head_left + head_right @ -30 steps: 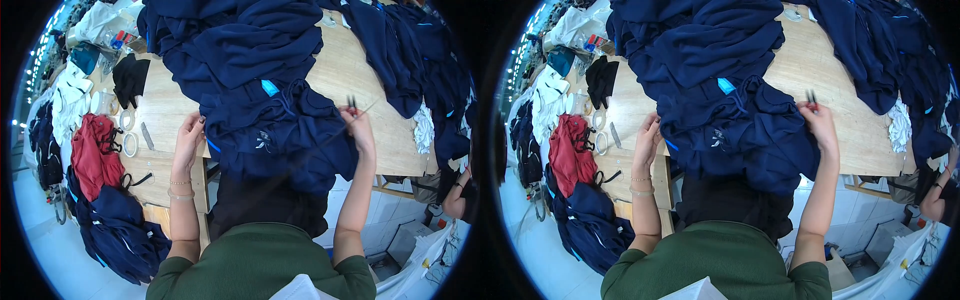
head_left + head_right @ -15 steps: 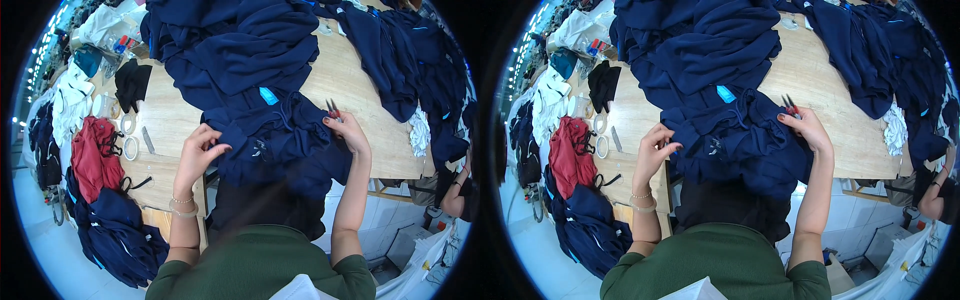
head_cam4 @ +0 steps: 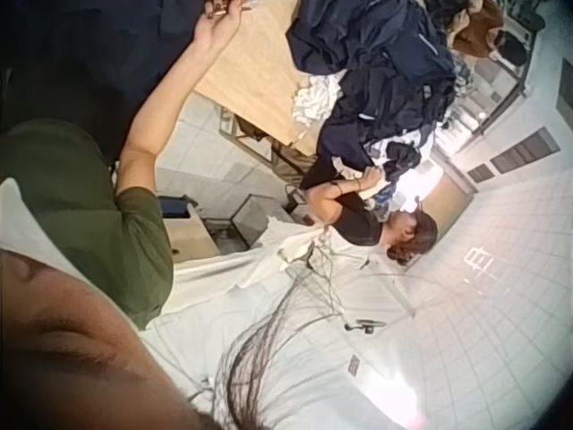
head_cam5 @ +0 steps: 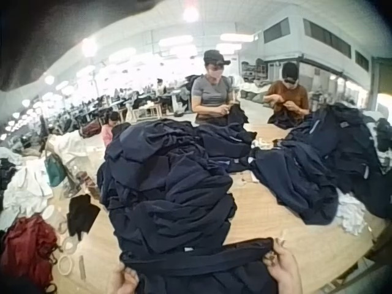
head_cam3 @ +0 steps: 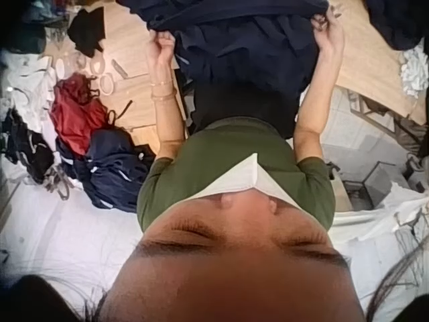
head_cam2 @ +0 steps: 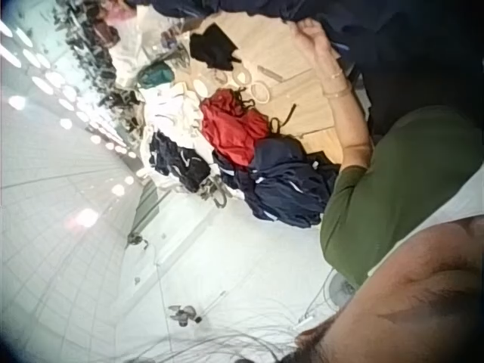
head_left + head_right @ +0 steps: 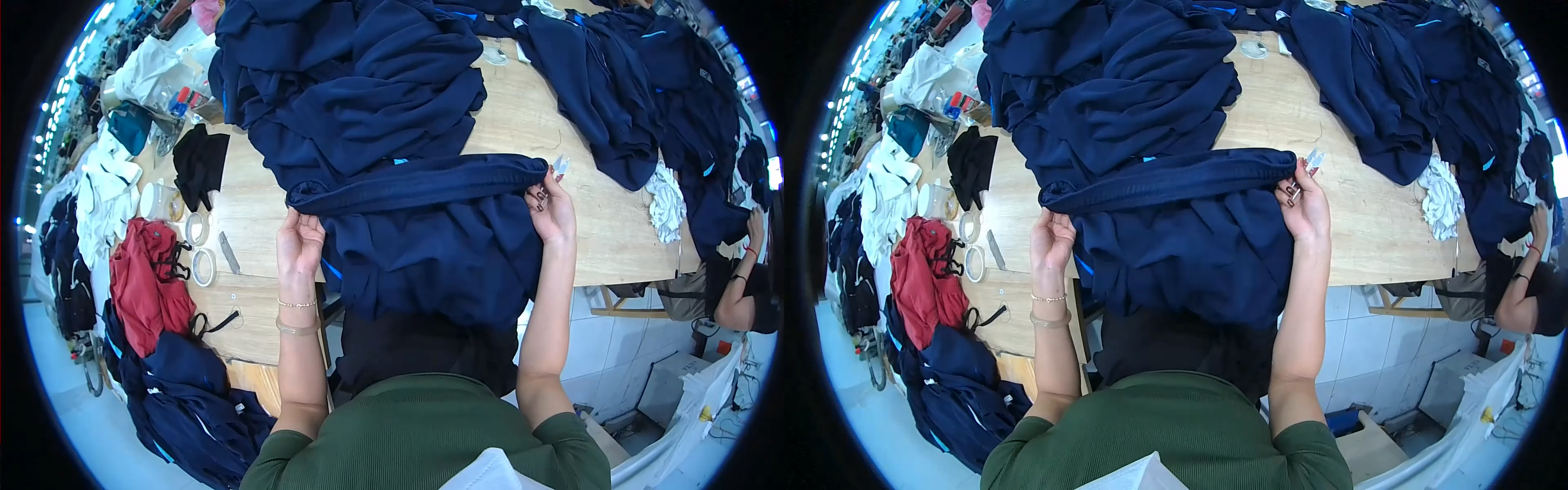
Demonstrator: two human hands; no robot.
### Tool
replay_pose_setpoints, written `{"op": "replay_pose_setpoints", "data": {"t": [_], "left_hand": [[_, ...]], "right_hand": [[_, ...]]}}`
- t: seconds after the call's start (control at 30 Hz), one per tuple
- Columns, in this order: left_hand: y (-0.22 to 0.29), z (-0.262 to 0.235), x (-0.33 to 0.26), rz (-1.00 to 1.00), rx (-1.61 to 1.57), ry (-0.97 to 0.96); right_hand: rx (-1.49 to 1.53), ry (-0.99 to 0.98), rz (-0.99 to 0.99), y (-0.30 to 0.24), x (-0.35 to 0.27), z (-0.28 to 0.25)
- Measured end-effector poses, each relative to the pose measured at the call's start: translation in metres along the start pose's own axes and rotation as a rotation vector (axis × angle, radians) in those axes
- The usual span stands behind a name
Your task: The recorder is using thread snips to remove excess loose threads from navy blue athletic garments at a factory workstation.
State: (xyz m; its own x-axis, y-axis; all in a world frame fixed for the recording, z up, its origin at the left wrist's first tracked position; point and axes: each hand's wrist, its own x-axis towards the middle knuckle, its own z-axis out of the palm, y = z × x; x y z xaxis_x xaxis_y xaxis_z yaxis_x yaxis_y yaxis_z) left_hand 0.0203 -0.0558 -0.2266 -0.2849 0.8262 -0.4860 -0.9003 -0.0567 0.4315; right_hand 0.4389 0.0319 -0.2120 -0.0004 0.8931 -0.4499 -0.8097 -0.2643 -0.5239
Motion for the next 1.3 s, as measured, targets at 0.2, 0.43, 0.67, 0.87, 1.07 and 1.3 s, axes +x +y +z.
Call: {"op": "replay_pose_setpoints", "data": {"t": [0.2,0.43,0.67,0.87,1.07,1.3], "left_hand": [[0.014,-0.020,0.011,-0.047,-0.065,-0.075],[0.038,-0.029,-0.004,-0.064,-0.043,-0.151],[0.033,-0.022,-0.018,-0.014,0.012,-0.160],[0.017,-0.011,-0.029,-0.090,0.116,-0.243],[0.007,0.017,-0.046,-0.037,0.367,-0.285],[0.006,0.012,-0.040,0.059,0.585,-0.307]], "right_hand": [[0.163,-0.156,0.074,0.003,-0.001,-0.020],[-0.013,-0.021,0.052,-0.015,-0.022,-0.011],[-0.067,0.005,0.000,-0.018,-0.028,-0.015],[-0.130,-0.014,-0.069,-0.008,-0.035,-0.011],[-0.883,-0.070,-0.173,-0.002,-0.053,0.015],[-1.029,-0.069,-0.175,0.006,-0.048,0.020]]}}
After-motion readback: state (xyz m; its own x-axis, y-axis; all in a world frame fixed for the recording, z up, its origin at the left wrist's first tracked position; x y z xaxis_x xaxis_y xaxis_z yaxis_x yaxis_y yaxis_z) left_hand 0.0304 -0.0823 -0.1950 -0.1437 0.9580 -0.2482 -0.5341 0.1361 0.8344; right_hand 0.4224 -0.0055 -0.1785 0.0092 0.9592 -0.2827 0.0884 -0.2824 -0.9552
